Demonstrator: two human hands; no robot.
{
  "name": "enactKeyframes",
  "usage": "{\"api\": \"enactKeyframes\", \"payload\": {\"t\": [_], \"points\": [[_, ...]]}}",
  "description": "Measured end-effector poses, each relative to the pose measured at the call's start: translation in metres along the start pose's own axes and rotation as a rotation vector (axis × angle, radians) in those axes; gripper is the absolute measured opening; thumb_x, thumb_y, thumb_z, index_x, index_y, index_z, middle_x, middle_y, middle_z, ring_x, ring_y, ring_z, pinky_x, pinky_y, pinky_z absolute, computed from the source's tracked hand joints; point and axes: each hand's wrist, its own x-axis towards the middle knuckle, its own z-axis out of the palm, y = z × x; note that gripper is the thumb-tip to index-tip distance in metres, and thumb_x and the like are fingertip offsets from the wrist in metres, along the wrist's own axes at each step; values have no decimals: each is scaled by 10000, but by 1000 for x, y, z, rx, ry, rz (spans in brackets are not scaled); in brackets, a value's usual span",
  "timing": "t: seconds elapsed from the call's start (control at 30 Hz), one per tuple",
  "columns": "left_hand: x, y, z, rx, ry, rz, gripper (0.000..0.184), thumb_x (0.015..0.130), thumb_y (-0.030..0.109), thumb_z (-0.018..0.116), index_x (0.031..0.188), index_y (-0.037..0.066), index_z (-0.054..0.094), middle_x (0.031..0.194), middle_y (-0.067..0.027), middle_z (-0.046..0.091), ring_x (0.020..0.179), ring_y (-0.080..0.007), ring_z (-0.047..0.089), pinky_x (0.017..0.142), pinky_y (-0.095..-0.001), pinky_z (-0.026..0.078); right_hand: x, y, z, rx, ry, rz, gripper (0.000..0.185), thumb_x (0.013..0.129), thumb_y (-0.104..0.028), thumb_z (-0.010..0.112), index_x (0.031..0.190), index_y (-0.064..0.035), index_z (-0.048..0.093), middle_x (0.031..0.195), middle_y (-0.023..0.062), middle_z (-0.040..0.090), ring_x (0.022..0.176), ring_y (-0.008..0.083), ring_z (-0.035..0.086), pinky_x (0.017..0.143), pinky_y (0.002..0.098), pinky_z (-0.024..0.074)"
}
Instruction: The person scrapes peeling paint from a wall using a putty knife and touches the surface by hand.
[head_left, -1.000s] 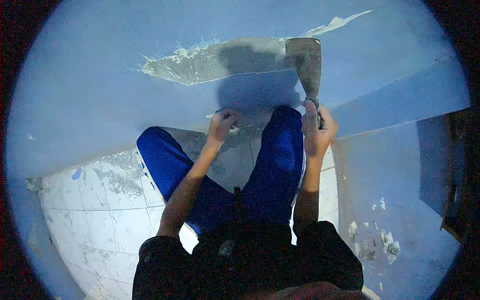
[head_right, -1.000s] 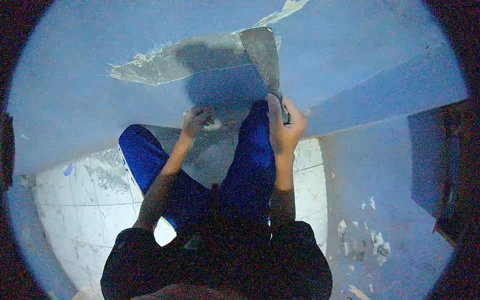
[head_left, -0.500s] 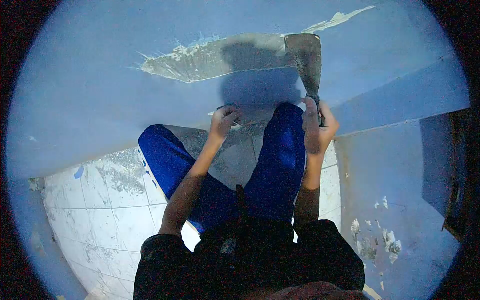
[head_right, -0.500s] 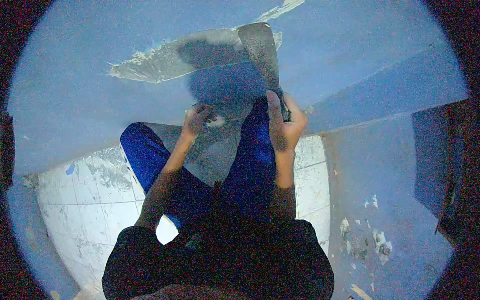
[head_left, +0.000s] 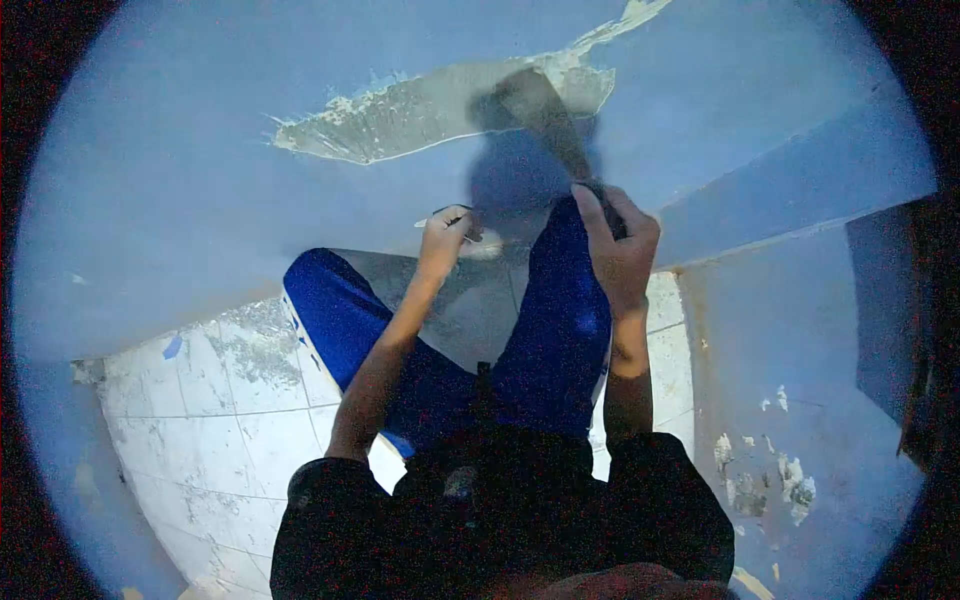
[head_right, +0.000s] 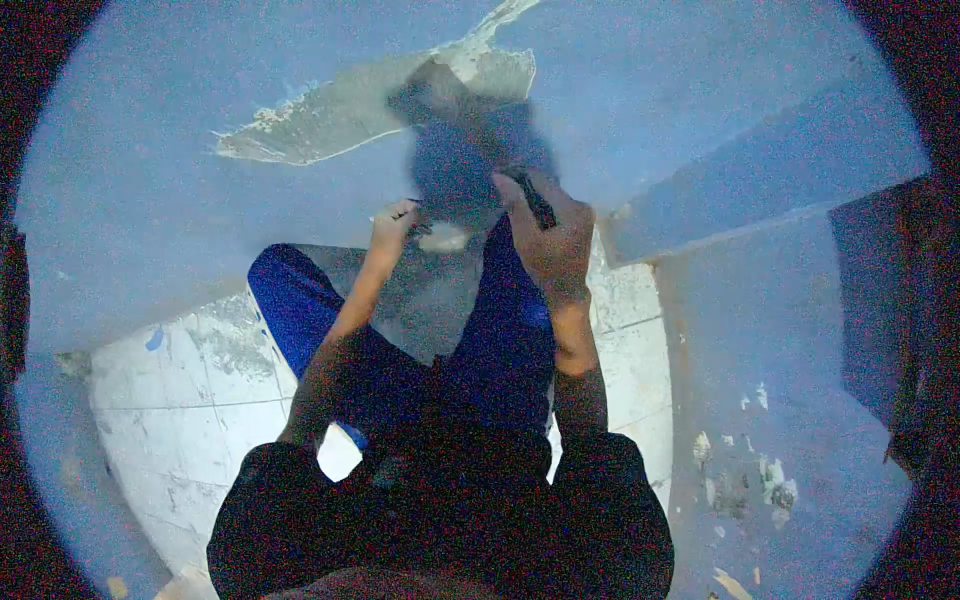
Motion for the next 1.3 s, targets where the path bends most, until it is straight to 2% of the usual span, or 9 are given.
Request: {"api": "enactKeyframes", "payload": {"t": [0.13, 0.23, 0.53, 0.73, 0.83, 0.93, 1.13, 1.23, 1.3], "points": [[4, -8, -7, -56, -30, -29, 199, 874, 146, 573, 749, -1, 618, 630, -18, 573, 582, -67, 509, 549, -227, 408, -2, 15, 9, 136, -11, 79, 258, 909, -225, 616, 804, 8, 656, 569, -31, 470, 510, 28, 383, 452, 209, 292], [2, -1, -2, -143, -48, -126, 242, 883, 205, 626, 776, -12, 636, 664, -24, 599, 602, -70, 533, 580, -224, 422, 4, 3, 3, 480, -166, 447, 305, 931, -279, 576, 815, -4, 640, 538, -26, 451, 429, 30, 363, 383, 201, 252], [-5, 129, 41, -344, -133, 55, 545, 944, 462, 449, 1090, -42, 597, 986, -125, 662, 884, -171, 612, 828, -278, 438, -21, 13, 28, 639, -178, 518, 356, 961, -339, 506, 769, -49, 582, 519, -37, 439, 385, 27, 332, 345, 205, 218], [-4, 190, 92, -450, -85, 128, 561, 935, 506, 452, 988, -29, 610, 805, -126, 655, 650, -174, 621, 571, -265, 474, -20, 17, 45, 677, -128, 499, 304, 963, -299, 518, 774, -69, 581, 534, -57, 421, 400, 23, 338, 359, 206, 221], [-5, 188, 94, -381, -62, 127, 566, 933, 527, 444, 886, -15, 596, 614, -76, 572, 448, -138, 524, 396, -246, 386, -25, 27, 53, 654, -123, 427, 277, 962, -277, 524, 794, -65, 587, 550, -59, 435, 409, 22, 345, 365, 207, 228], [-6, 188, 99, -312, 45, 249, 551, 933, 524, 451, 819, -1, 573, 518, -24, 467, 372, -102, 427, 348, -240, 328, -26, 24, 55, 623, -95, 362, 270, 962, -280, 527, 814, -62, 587, 552, -63, 436, 415, 18, 346, 367, 210, 224], [-5, 189, 103, -361, 106, 179, 526, 930, 504, 479, 790, 4, 564, 509, -11, 442, 369, -89, 404, 341, -233, 311, -27, 8, 50, 714, -135, 432, 300, 972, -310, 502, 849, -54, 598, 563, -71, 431, 423, 11, 326, 370, 212, 218], [-11, 192, 104, -324, 138, 157, 527, 924, 508, 490, 784, 5, 564, 512, -14, 450, 365, -88, 405, 336, -233, 314, -28, 10, 48, 697, -138, 447, 355, 951, -328, 538, 729, -59, 599, 545, -19, 517, 431, 49, 456, 392, 231, 325], [-11, 193, 104, -289, 160, 170, 529, 920, 512, 495, 784, 5, 565, 515, -17, 458, 364, -89, 409, 336, -233, 321, -27, -3, 45, 685, -141, 514, 302, 961, -314, 521, 873, -42, 618, 559, -52, 464, 421, 25, 367, 375, 216, 252]]}}
